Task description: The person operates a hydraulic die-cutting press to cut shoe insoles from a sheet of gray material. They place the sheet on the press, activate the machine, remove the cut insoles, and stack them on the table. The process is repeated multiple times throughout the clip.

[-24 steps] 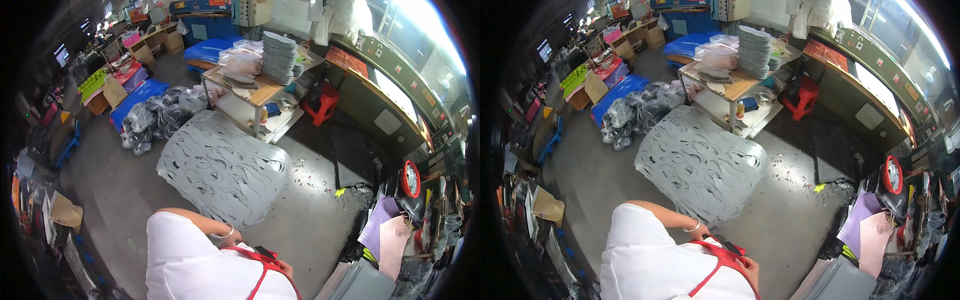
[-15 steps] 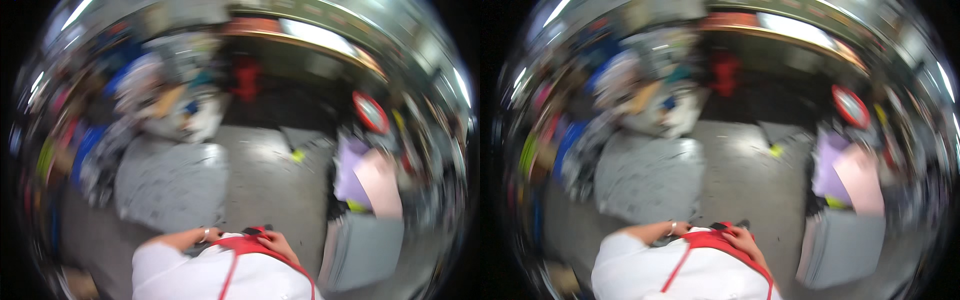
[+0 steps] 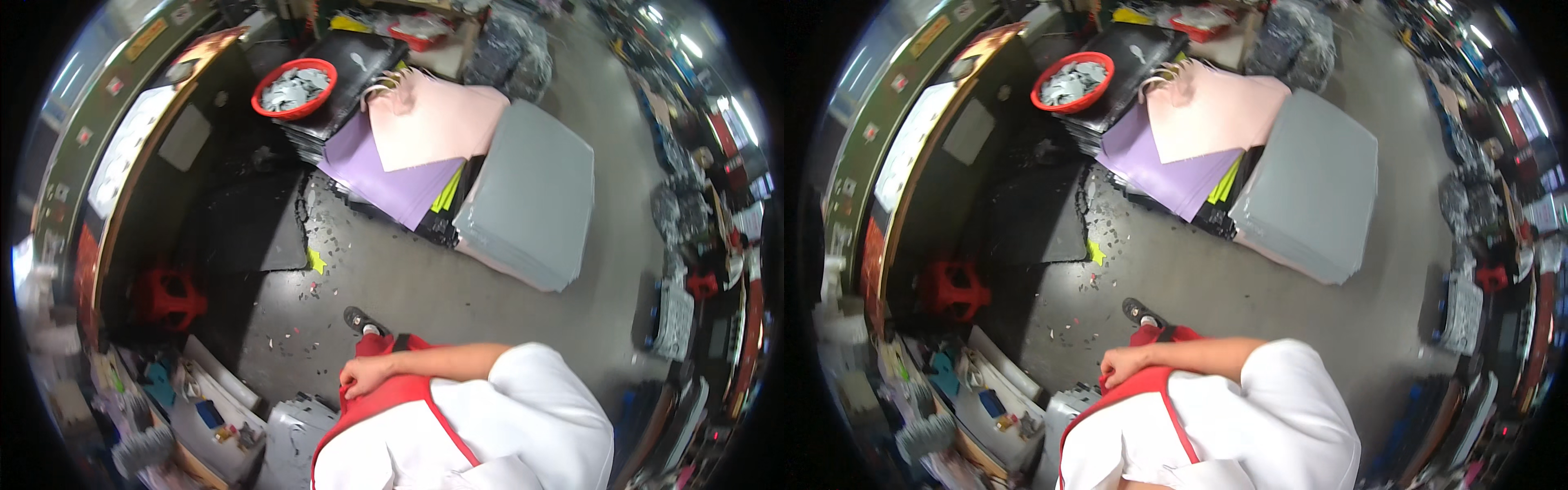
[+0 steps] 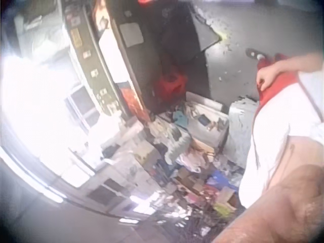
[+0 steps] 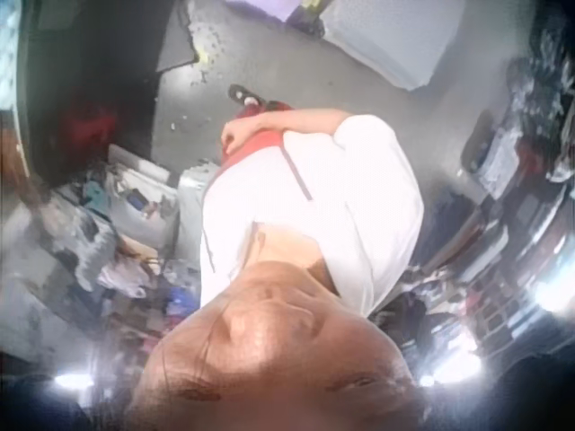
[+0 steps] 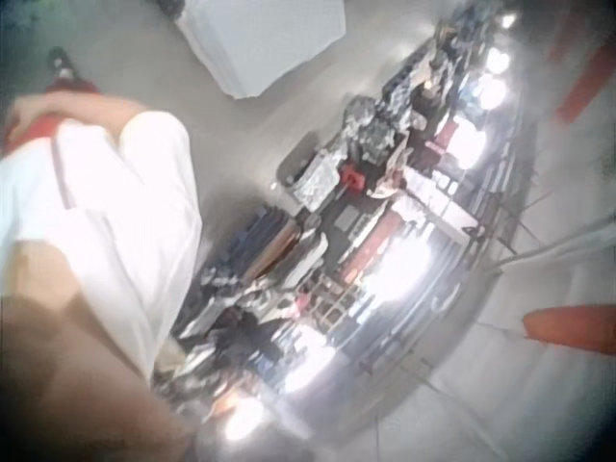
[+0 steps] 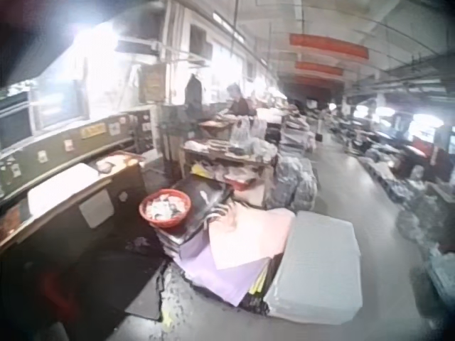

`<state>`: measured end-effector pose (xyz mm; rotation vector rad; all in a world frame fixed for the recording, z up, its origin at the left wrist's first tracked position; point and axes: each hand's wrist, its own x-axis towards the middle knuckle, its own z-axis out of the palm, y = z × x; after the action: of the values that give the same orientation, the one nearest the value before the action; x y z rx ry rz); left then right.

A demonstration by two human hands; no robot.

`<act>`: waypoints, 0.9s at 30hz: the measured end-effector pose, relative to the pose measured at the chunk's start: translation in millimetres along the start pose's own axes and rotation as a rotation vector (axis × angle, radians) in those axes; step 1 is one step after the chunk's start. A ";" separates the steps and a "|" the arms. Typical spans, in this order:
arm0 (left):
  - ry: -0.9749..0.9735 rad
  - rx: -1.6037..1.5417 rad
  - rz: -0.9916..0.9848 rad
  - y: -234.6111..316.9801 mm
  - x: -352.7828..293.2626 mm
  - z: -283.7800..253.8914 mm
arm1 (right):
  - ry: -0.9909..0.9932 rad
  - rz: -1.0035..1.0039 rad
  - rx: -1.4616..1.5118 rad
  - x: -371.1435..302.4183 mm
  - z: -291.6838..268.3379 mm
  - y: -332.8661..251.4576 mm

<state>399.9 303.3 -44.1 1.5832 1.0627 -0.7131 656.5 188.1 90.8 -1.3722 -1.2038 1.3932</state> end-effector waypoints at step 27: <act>-0.107 0.481 -0.053 228.6 164.4 -335.3 | 0.810 0.292 0.290 197.8 -376.0 70.8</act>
<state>652.0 658.1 3.5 1.8990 0.8975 -1.1390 1021.7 397.2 -0.8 -1.6921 -0.2718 0.9663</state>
